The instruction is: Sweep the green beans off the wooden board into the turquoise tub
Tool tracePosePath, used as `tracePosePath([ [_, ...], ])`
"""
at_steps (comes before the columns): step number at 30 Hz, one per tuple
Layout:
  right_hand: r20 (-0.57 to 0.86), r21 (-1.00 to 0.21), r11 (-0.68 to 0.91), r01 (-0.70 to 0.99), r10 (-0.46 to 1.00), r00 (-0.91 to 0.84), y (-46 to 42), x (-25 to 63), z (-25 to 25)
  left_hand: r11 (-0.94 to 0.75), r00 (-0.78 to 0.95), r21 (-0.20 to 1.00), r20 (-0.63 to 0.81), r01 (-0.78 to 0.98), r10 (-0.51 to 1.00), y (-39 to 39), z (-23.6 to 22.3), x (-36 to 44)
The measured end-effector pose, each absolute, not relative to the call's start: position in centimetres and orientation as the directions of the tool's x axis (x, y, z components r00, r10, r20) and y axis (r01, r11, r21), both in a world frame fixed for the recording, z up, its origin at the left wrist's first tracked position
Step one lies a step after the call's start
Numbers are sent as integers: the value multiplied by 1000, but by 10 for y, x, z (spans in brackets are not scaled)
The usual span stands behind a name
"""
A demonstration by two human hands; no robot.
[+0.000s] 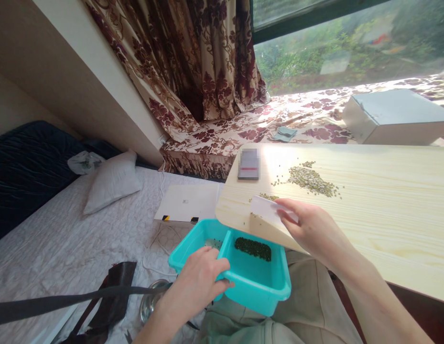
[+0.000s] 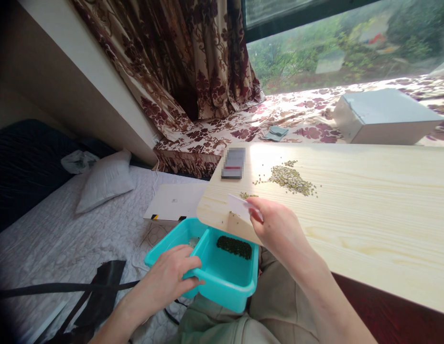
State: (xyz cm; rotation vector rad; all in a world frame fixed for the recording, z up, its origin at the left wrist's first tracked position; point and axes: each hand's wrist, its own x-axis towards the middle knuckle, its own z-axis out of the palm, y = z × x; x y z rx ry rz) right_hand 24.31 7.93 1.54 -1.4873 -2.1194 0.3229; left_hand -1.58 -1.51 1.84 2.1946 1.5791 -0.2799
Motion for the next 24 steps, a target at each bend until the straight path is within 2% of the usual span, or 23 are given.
tracePosePath([
  [6, 234, -521, 372, 768, 928, -291, 75, 248, 19, -265, 335, 226, -387, 938, 859, -15, 17, -18],
  [12, 267, -512, 368, 777, 927, -263, 62, 254, 20, -255, 328, 232, -374, 939, 868, -15, 15, -21],
  [19, 287, -596, 376, 709, 925, -249, 61, 244, 12, -235, 317, 254, -362, 938, 877, -15, 17, -20],
  [24, 250, -566, 351, 746, 935, -250, 78, 237, 4, -235, 309, 234, -361, 943, 880, -15, 18, -22],
])
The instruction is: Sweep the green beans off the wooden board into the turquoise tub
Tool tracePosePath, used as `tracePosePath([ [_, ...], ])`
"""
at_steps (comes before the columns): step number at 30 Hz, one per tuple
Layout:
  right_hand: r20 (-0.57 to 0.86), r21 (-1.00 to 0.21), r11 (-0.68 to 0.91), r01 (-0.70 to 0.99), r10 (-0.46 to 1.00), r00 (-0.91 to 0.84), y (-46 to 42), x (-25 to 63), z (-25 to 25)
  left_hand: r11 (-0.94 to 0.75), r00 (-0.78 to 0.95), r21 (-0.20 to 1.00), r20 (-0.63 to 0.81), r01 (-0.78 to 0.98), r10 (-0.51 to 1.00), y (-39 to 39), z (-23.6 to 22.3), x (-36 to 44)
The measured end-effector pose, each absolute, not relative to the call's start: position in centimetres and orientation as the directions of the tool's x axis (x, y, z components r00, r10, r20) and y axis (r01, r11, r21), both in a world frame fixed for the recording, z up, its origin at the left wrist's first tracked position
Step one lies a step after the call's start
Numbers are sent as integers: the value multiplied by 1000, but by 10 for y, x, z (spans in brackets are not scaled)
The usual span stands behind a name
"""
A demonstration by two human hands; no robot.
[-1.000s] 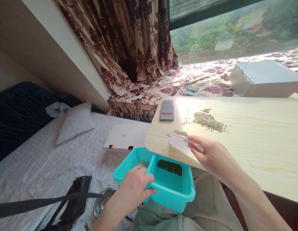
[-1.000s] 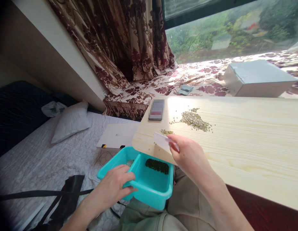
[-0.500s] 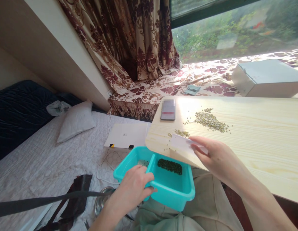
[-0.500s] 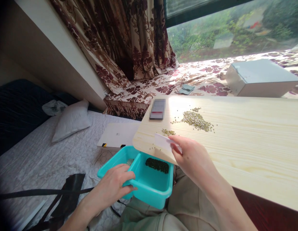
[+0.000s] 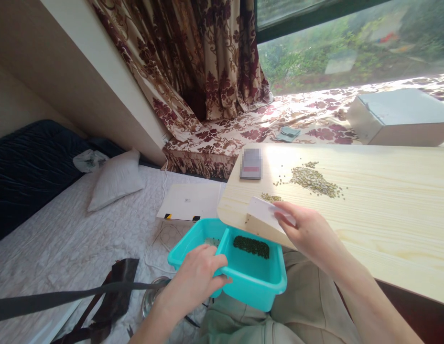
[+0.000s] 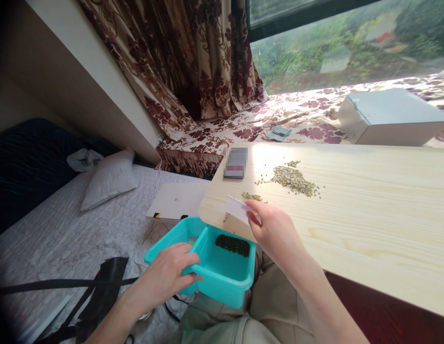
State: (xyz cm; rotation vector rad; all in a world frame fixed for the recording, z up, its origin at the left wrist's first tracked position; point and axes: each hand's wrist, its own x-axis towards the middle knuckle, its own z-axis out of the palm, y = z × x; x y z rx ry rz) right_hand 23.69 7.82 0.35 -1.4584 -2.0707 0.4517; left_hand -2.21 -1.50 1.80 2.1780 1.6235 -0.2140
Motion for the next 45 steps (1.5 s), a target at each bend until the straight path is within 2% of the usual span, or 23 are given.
tracePosePath([
  [8, 173, -608, 436, 663, 888, -426, 58, 234, 17, -283, 337, 196, -367, 939, 867, -20, 18, -28],
  [11, 211, -621, 386, 682, 921, -329, 55, 252, 19, -311, 364, 199, -364, 929, 857, -20, 18, -23],
  [14, 260, -553, 275, 786, 954, -151, 62, 271, 15, -343, 401, 216, -354, 914, 845, -19, 16, -15],
  [17, 271, -541, 224, 811, 959, -84, 71, 280, 9, -375, 433, 225, -345, 900, 833, -17, 12, -7],
  [27, 220, -547, 218, 808, 969, -113, 79, 270, 4, -396, 446, 209, -348, 894, 824, -17, 15, -3],
  [45, 202, -536, 241, 809, 967, -154, 75, 264, 13, -330, 406, 260, -347, 908, 845, -18, 16, -9],
])
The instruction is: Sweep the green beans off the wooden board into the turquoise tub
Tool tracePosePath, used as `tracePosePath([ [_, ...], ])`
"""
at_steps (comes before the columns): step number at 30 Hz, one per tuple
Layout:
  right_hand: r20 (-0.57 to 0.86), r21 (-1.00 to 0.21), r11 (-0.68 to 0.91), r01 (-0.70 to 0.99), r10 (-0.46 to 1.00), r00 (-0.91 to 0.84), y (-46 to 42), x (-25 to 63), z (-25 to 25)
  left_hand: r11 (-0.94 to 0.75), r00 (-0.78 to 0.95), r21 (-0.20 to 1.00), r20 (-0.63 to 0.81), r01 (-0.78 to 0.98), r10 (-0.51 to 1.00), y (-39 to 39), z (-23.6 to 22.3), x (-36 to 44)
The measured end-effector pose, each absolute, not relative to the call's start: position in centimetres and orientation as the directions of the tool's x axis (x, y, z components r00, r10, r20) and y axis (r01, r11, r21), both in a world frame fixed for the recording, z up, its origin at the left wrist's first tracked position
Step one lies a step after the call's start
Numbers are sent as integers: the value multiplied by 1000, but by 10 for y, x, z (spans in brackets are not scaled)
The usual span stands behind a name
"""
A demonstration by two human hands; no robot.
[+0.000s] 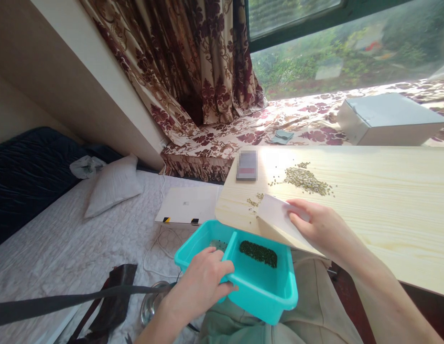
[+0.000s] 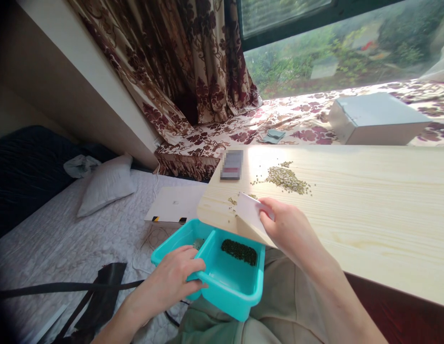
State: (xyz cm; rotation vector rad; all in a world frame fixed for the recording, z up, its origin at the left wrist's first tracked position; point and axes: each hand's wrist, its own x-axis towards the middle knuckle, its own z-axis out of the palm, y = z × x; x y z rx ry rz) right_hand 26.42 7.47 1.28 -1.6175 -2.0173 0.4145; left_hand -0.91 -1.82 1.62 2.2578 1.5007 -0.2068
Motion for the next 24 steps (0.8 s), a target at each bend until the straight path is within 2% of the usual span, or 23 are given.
tracePosePath([
  [8, 212, -560, 288, 777, 956, -202, 71, 262, 21, -326, 397, 243, -354, 913, 847, -17, 15, -11],
  [11, 174, -572, 282, 771, 959, -222, 70, 262, 19, -322, 389, 233, -360, 918, 848, -17, 16, -13],
  [21, 179, -502, 241, 831, 968, -173, 72, 261, 15, -308, 375, 233, -345, 922, 860, -16, 18, -17],
  [24, 183, -520, 269, 811, 962, -202, 73, 257, 16, -298, 365, 234, -339, 925, 867, -16, 17, -19],
])
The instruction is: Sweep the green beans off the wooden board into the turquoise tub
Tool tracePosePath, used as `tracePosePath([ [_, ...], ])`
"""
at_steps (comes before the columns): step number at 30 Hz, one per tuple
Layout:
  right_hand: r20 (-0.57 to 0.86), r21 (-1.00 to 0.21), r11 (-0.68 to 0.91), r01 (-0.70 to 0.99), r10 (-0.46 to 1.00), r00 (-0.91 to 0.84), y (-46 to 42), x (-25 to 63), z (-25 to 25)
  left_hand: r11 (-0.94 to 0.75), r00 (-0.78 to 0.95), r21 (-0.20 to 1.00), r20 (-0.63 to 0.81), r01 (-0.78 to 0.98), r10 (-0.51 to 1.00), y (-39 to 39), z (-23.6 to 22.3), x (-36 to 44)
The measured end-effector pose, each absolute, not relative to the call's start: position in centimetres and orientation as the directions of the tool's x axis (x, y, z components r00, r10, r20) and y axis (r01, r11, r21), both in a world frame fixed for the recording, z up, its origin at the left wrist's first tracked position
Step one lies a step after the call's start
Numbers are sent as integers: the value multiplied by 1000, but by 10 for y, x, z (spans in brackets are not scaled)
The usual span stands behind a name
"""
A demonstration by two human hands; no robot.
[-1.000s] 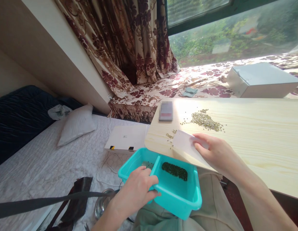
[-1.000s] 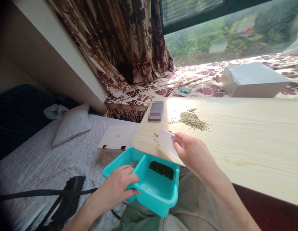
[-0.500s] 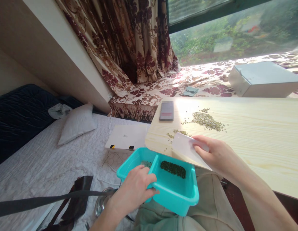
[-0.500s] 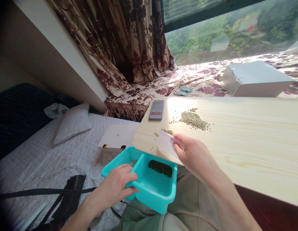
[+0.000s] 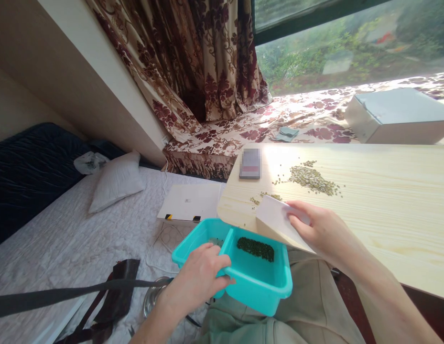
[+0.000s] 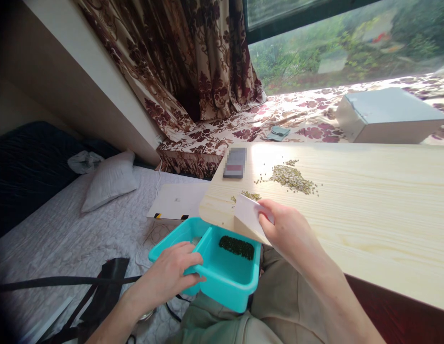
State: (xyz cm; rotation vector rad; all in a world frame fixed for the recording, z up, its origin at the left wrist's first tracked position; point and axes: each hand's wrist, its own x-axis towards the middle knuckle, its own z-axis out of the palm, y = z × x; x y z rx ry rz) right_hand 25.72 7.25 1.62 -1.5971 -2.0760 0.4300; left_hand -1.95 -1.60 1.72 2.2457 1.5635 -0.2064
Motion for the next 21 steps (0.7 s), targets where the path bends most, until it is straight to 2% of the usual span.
tracePosePath([
  [4, 206, -567, 304, 766, 952, -226, 73, 258, 17, -281, 352, 244, -335, 928, 874, -15, 16, -24],
  [8, 223, -530, 263, 806, 960, -166, 75, 261, 17, -261, 330, 232, -341, 937, 880, -15, 18, -27],
  [14, 213, -492, 264, 830, 961, -179, 76, 257, 15, -268, 334, 232, -331, 935, 882, -15, 17, -29],
  [21, 219, -512, 276, 814, 958, -187, 72, 259, 19, -285, 352, 239, -323, 928, 879, -16, 13, -32],
])
